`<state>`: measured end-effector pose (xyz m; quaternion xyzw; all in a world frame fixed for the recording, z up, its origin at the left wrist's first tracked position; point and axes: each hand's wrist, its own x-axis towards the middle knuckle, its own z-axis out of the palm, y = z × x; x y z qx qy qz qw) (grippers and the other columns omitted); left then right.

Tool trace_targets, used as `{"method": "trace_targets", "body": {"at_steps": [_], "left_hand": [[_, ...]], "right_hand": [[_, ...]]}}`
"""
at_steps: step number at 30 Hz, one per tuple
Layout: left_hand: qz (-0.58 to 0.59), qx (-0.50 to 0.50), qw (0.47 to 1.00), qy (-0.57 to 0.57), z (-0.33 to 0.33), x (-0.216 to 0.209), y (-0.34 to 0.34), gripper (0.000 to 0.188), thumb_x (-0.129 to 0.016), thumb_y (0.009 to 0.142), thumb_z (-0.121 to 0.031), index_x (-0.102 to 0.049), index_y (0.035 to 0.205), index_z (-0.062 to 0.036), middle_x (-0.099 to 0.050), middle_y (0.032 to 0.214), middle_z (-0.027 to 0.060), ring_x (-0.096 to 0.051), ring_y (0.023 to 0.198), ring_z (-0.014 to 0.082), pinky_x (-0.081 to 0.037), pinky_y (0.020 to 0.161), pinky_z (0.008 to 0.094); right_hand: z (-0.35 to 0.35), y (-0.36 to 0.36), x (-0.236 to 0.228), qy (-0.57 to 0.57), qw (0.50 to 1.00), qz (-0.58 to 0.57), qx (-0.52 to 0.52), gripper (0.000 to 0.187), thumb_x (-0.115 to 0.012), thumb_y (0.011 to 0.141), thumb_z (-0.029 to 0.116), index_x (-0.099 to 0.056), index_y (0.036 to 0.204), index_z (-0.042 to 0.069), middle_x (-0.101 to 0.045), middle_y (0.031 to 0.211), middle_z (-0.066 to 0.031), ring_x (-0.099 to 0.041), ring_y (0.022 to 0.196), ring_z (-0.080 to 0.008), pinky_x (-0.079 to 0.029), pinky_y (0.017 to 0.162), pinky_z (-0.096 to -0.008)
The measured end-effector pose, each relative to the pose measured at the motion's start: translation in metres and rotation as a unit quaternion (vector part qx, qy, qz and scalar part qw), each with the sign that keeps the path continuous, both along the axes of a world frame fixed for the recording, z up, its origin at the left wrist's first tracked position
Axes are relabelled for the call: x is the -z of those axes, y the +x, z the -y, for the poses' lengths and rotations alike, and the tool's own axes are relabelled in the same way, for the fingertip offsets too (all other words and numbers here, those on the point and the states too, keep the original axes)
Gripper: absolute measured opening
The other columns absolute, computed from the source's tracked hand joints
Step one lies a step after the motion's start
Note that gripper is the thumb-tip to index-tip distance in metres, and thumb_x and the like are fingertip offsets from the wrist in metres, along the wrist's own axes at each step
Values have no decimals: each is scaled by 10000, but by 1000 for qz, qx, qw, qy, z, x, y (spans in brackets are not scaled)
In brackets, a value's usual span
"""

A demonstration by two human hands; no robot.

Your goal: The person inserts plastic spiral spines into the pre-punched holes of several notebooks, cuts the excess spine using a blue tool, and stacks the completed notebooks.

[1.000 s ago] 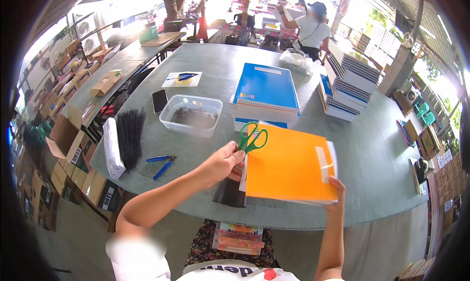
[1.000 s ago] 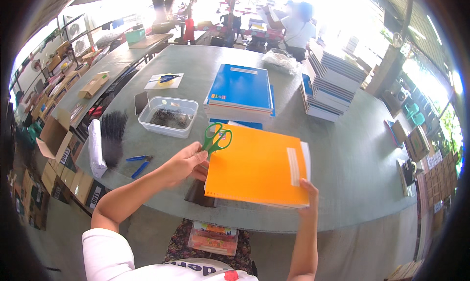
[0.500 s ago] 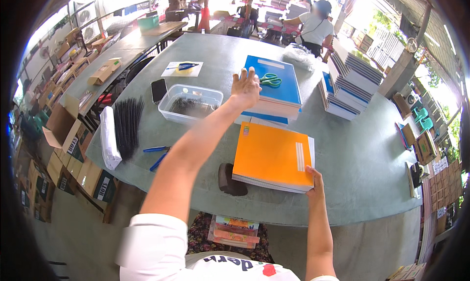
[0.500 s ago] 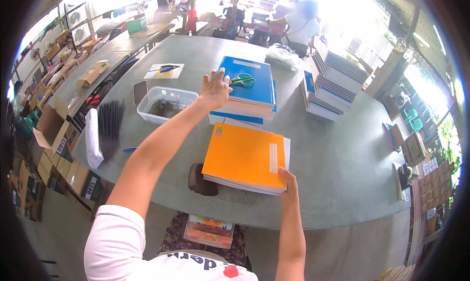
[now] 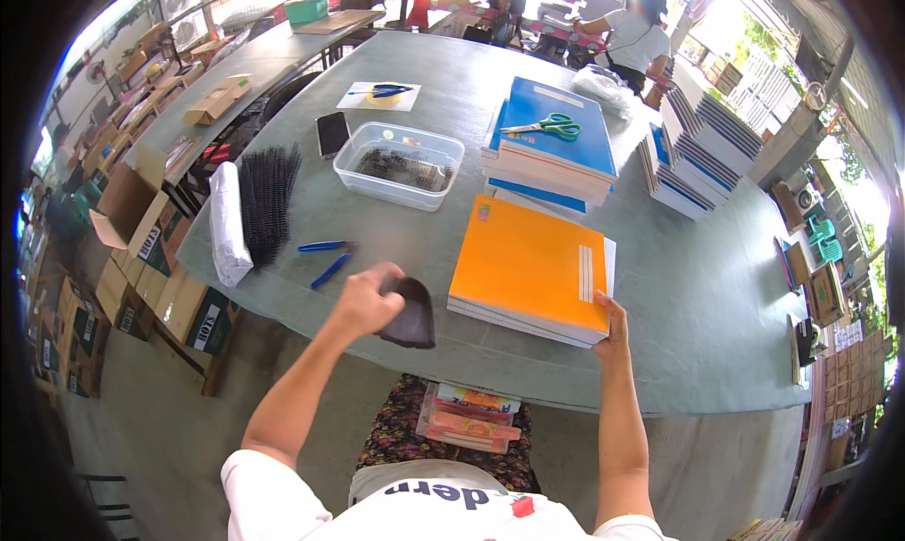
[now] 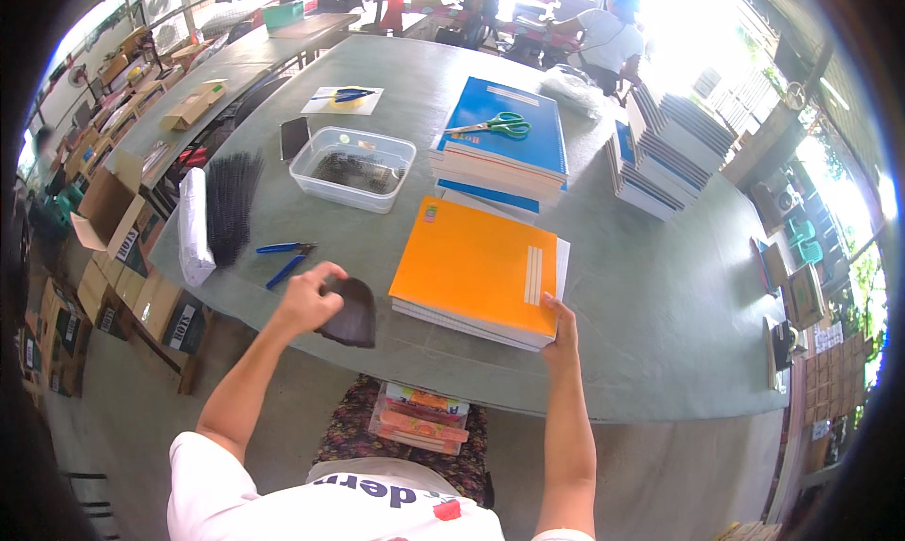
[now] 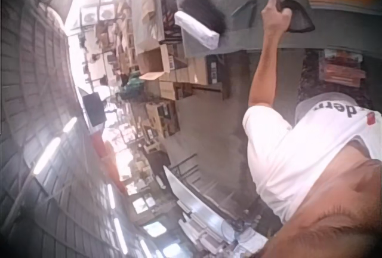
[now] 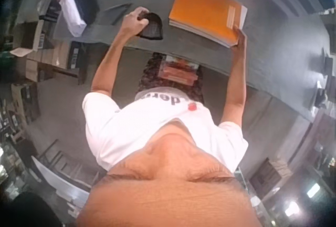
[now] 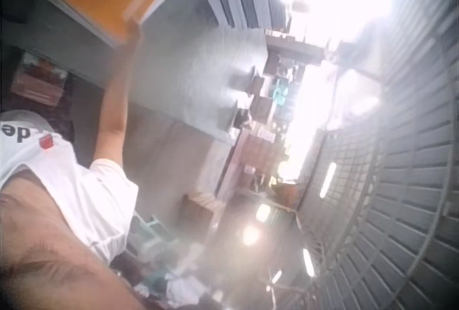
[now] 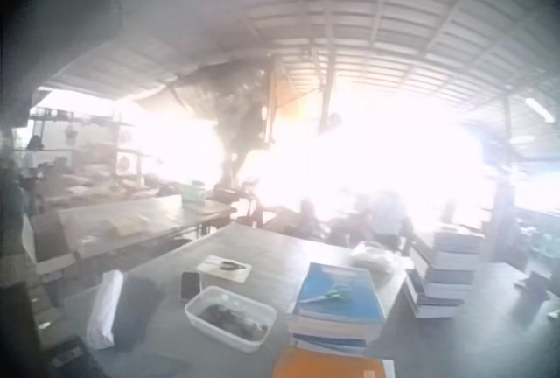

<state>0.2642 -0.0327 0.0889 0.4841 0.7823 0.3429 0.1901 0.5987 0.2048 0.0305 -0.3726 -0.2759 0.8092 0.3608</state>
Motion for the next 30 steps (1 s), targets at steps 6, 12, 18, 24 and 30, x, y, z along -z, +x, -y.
{"method": "trace_targets", "body": {"at_steps": [6,12,18,24,30], "left_hand": [[-136,-77,983,102,23,59,-32,349,-666,746,-192,-621,1068,-64,-453,1142,229,-450,1035,368,-390,892,428],[-246,-133,935,216,37,21,-16,267,-653,772,-149,-618,1027,-79,-467,1142,155,-446,1036,323,-381,879,407],[-200,-27,923,326,15,2,23,209,-566,783,-63,-611,985,-93,-510,1081,135,-473,1033,331,-367,891,421],[-264,84,936,216,-34,21,37,365,-526,764,-27,-621,1098,-141,-472,1183,149,-420,1119,320,-363,906,414],[-326,-18,943,-61,-63,33,5,305,-524,801,-101,-605,1093,-71,-425,1262,180,-395,1174,340,-366,924,430]], "right_hand": [[-13,-7,-9,39,995,71,-49,425,-673,764,270,-555,1089,23,-613,1021,-125,-584,947,-273,-472,844,-394],[47,-67,-105,669,541,510,0,575,-694,746,415,-566,1106,-16,-565,1142,-154,-507,1095,-305,-404,943,-354],[99,-153,-58,753,369,503,-209,848,-711,692,461,-360,1332,28,-374,1363,-167,-330,1279,-338,-268,1050,-435],[88,-157,-35,700,381,574,-187,984,-697,675,512,-271,1360,-50,-301,1409,-193,-282,1306,-344,-237,1060,-464],[85,-159,-37,691,406,570,-183,928,-689,683,494,-301,1355,-16,-302,1409,-187,-289,1296,-352,-254,1047,-473]]}}
